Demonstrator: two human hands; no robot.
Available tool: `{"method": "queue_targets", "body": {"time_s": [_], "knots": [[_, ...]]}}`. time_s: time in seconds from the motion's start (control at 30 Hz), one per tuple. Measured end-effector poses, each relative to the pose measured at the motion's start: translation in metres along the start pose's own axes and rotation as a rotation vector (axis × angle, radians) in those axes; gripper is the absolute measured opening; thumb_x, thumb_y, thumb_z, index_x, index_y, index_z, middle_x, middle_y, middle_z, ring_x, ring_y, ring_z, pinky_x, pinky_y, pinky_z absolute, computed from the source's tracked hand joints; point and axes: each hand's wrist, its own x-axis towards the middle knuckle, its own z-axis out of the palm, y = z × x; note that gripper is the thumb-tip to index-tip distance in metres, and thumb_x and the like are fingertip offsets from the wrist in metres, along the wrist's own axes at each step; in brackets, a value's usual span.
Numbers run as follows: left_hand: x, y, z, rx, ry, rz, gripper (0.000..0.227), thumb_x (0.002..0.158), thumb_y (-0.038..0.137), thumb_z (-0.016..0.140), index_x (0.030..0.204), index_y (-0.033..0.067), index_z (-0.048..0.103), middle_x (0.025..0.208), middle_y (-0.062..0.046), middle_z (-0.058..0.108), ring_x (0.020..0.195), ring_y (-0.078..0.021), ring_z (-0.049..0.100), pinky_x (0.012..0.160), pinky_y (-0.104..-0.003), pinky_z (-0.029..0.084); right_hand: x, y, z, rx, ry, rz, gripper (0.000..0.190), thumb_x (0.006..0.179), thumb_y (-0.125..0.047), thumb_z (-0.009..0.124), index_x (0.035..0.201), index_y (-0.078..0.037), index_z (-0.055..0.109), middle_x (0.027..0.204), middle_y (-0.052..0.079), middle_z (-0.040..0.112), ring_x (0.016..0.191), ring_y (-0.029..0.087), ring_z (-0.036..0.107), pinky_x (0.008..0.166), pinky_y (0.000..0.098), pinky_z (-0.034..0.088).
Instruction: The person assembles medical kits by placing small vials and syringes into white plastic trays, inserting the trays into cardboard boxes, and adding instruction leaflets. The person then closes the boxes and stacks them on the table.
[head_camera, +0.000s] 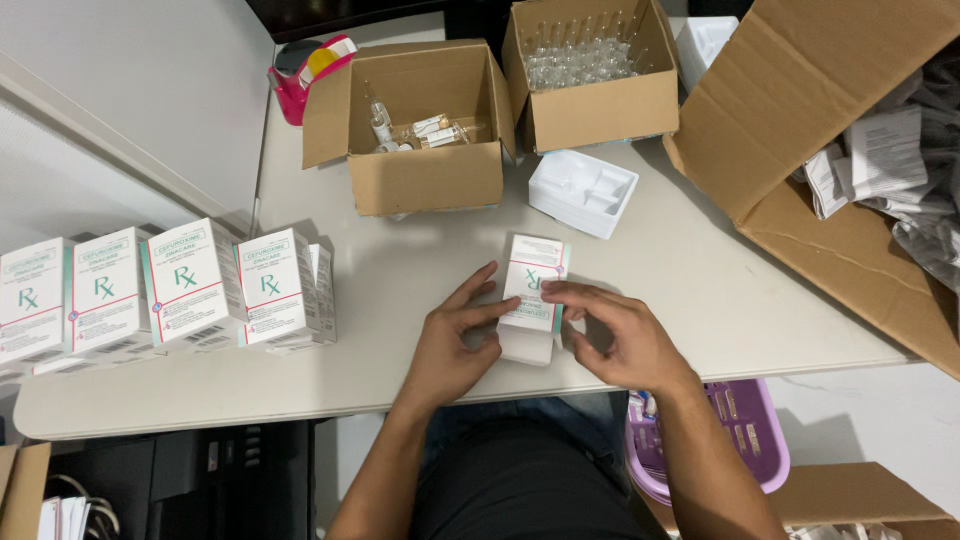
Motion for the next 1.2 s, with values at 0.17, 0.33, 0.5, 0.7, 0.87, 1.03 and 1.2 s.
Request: {"method": "queue_targets", "body": {"time_s": [0.17,0.33,0.5,0.7,0.87,1.03,1.2], "knots": [[0.0,-0.002,0.005,0.052,0.012,-0.022,0.04,0.08,-0.001,0.077,0.12,0.0054,0.075,0.151,-0.015,0.055,0.127,-0.0298,0.065,0.101,-0.039,0.056,0.006,-0.009,0.004,-0.086,0.039,-0.033,0.05,0.078,-0.011,0.084,0.126,-0.012,0.071,0.129,0.006,0.072,0.111,0.025,0.073,0.089,0.0337,0.063],[-0.002,0.003,0.024,0.305,0.157,-0.026,0.028,0.083,0.006,0.08,0.111,0.0072,0.079,0.141,-0.012,0.063,0.102,-0.0247,0.076,0.088,-0.036,0.063,0.007,-0.019,0.009,-0.246,0.048,0.074,0.042,0.08,-0.015,0.085,0.12,-0.014,0.072,0.132,0.004,0.07,0.098,0.02,0.075,0.082,0.0328,0.063],[-0.001,0.001,0.016,0.104,0.124,-0.082,0.032,0.079,0.003,0.083,0.111,0.0063,0.078,0.139,-0.013,0.062,0.102,-0.0233,0.076,0.085,-0.033,0.062,0.012,-0.018,-0.002,0.02,-0.001,0.04,0.057,0.074,-0.017,0.086,0.127,-0.012,0.066,0.137,0.007,0.066,0.118,0.026,0.069,0.088,0.0353,0.062],[0.0,0.001,0.015,0.033,0.133,-0.056,0.033,0.079,-0.003,0.079,0.111,0.0047,0.077,0.139,-0.013,0.058,0.109,-0.0232,0.072,0.084,-0.031,0.061,0.013,-0.017,0.0,-0.07,-0.064,0.052,0.07,0.067,-0.018,0.089,0.132,-0.011,0.063,0.142,0.01,0.06,0.128,0.031,0.06,0.093,0.037,0.059],[0.0,0.003,0.012,0.04,0.1,-0.043,0.033,0.082,0.003,0.081,0.114,0.0047,0.076,0.14,-0.014,0.057,0.108,-0.0229,0.073,0.088,-0.031,0.062,0.007,-0.008,0.002,-0.057,-0.018,0.065,0.049,0.076,-0.017,0.087,0.122,-0.014,0.07,0.141,0.006,0.066,0.122,0.025,0.069,0.088,0.0343,0.062],[-0.001,0.006,0.01,0.085,0.052,-0.019,0.049,0.069,0.011,0.092,0.115,0.0037,0.075,0.14,-0.016,0.051,0.106,-0.0261,0.069,0.086,-0.033,0.063,0.002,0.005,0.009,-0.058,0.027,0.111,0.033,0.079,-0.016,0.085,0.108,-0.01,0.069,0.137,0.007,0.069,0.115,0.023,0.072,0.083,0.0322,0.063],[-0.001,0.006,0.013,0.102,0.086,-0.054,0.043,0.076,0.011,0.086,0.117,0.0069,0.076,0.143,-0.014,0.054,0.108,-0.024,0.072,0.087,-0.032,0.06,0.0,0.008,0.009,-0.074,0.059,-0.017,0.023,0.084,-0.009,0.081,0.105,-0.007,0.071,0.13,0.007,0.072,0.13,0.027,0.068,0.095,0.033,0.063]]}}
